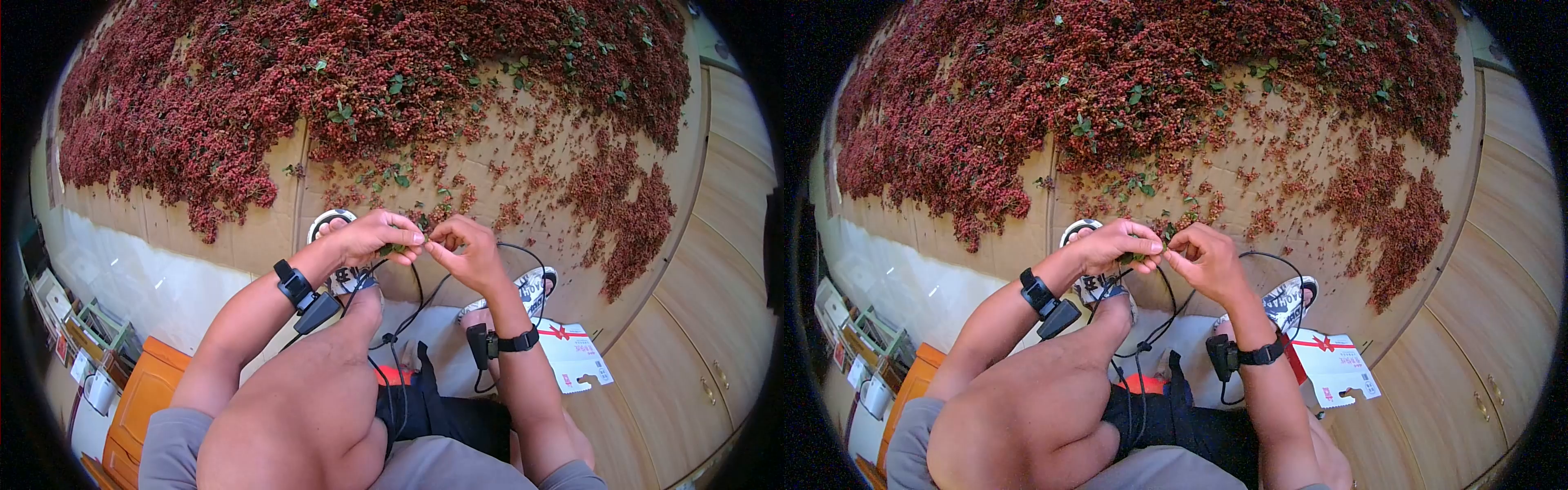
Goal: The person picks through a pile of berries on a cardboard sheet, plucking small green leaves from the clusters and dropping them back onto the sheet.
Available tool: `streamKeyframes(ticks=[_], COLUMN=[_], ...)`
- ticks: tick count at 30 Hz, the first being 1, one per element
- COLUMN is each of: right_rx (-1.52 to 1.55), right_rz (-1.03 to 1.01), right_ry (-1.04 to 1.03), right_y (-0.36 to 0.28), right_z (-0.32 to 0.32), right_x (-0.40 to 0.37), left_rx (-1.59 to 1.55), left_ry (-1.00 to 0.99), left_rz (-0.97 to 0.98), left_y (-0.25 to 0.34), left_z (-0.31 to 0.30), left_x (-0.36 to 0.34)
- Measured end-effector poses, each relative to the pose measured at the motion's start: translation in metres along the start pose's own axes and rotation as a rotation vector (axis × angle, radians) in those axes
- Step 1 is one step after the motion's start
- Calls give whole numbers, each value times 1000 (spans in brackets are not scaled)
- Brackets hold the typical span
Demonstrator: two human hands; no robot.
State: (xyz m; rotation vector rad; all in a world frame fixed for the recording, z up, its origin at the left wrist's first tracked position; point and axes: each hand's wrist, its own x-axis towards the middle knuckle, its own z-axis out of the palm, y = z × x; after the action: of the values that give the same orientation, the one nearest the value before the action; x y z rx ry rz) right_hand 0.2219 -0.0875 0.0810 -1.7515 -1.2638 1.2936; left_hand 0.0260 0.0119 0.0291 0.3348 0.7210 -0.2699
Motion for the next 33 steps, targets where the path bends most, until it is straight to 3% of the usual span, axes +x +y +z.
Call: streamKeyframes(ticks=[23, 33], right_rx=[-1, -63], right_rz=[21, -34], right_ry=[57, 18], right_y=[-3, -7], right_z=[3, 2], right_x=[-4, -2], left_rx=[-221, 36], left_ry=[17, 30], left_rz=[69, 10], left_y=[3, 4], left_z=[4, 8], left_x=[-1, -1])
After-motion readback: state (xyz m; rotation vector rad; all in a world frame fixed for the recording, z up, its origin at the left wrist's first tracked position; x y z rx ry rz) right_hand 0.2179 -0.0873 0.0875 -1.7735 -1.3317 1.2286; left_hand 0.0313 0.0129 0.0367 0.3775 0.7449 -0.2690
